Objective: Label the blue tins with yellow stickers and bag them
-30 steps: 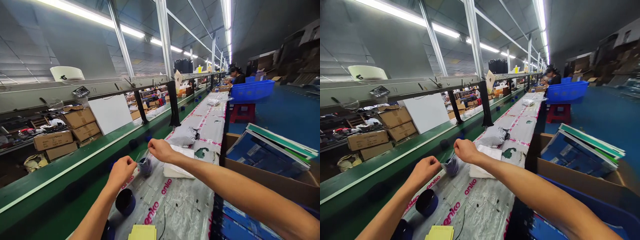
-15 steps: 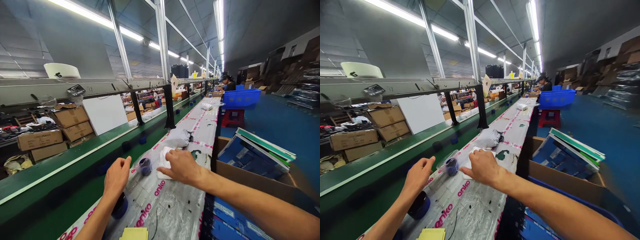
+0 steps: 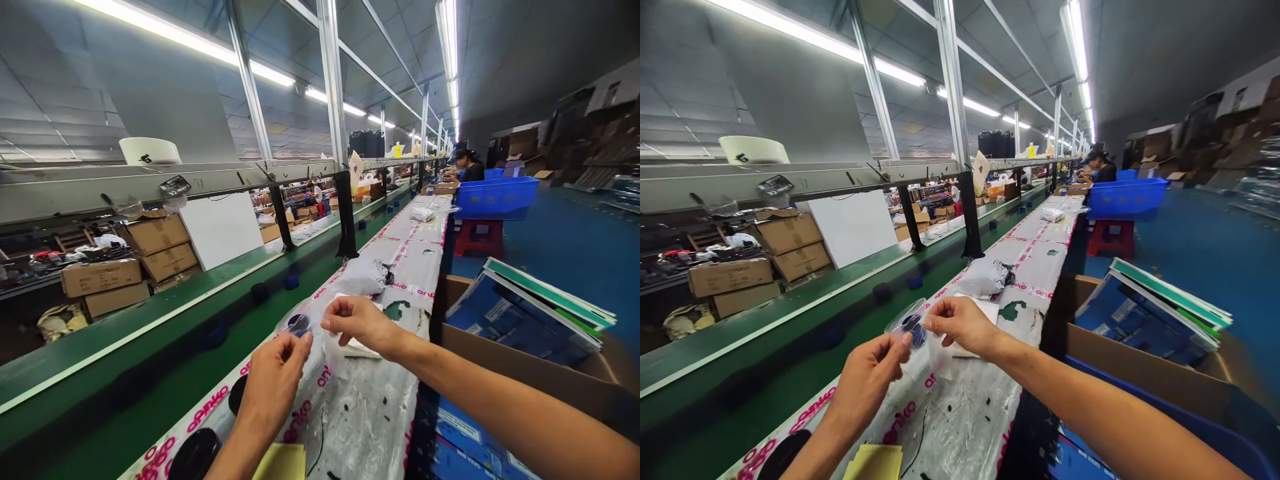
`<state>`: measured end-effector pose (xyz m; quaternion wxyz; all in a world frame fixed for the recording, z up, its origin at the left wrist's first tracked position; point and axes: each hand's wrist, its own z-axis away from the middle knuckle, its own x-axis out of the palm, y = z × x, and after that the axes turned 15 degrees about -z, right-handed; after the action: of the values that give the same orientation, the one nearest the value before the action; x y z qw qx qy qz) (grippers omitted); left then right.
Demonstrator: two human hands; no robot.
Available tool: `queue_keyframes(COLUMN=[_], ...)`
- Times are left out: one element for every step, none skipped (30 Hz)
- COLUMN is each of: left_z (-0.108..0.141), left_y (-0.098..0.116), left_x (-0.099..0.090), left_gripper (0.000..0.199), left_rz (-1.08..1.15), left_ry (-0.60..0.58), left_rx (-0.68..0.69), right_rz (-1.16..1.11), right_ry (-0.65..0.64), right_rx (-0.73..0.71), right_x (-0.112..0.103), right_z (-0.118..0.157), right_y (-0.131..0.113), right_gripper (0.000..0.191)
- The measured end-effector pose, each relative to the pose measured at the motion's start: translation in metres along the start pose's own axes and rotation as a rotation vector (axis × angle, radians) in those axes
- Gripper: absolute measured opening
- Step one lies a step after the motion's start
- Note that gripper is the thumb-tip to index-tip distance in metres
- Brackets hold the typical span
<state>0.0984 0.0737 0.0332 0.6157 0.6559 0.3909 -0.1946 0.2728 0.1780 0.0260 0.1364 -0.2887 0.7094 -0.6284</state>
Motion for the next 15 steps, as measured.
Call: queue_keyframes(left_z=[0.003,0.006,0.007,0.009,0.01,0.012,0.014,0.016,0.019,0.021,0.024,0.027,0.029,0.032,0.034], left_y=[0.001,0.002,0.002,0.001,0.0,-0.002,-0.004,-0.007,-0.01,-0.013,-0.017,-0.02,-0.023,-0.026,-0.029], left_x=[0.0,0.0,-0.002,-0.004,-0.007,-0.011,-0.014,-0.017,-0.02,-0.023,-0.026,-0.029,-0.032,-0.035,-0.038], left_gripper=[0.053,0.053,0.053,0.055,0.056,0.054,0.051,0.047,0.044,0.043,0.043,0.043,0.043,0.044,0.044], left_rz=[0.052,0.104,0.156,0.206,0.251,0.291,0.327,0.359,0.384,0.403,0.416,0.423,0.424,0.422,0.417], left_ry=[-0.034,-0.061,-0.079,-0.089,-0.091,-0.088,-0.078,-0.066,-0.049,-0.025,0.003,0.033,0.065,0.097,0.127], left_rx=[-0.005,-0.013,-0.024,-0.037,-0.053,-0.068,-0.082,-0.095,-0.106,-0.117,-0.126,-0.134,-0.141,-0.147,-0.153], right_rz=[-0.076,-0.124,-0.154,-0.172,-0.184,-0.189,-0.19,-0.188,-0.183,-0.174,-0.16,-0.146,-0.138,-0.136,-0.14], right_ry=[-0.026,-0.048,-0.068,-0.093,-0.125,-0.159,-0.192,-0.221,-0.243,-0.264,-0.288,-0.315,-0.339,-0.354,-0.357], right_rx=[0.01,0.026,0.048,0.073,0.097,0.119,0.138,0.154,0.164,0.17,0.174,0.174,0.168,0.158,0.144], right_x=[0.005,0.011,0.017,0.023,0.029,0.035,0.041,0.046,0.051,0.055,0.059,0.064,0.068,0.073,0.078], right_z=[0.002,0.003,0.005,0.006,0.007,0.008,0.008,0.009,0.008,0.008,0.007,0.006,0.005,0.004,0.003], right_y=[0.003,0.005,0.007,0.008,0.008,0.007,0.006,0.005,0.004,0.003,0.002,0.001,0.001,0.002,0.003], right_gripper=[0.033,0.037,0.041,0.042,0.043,0.043,0.042,0.04,0.039,0.038,0.037,0.037,0.037,0.037,0.038])
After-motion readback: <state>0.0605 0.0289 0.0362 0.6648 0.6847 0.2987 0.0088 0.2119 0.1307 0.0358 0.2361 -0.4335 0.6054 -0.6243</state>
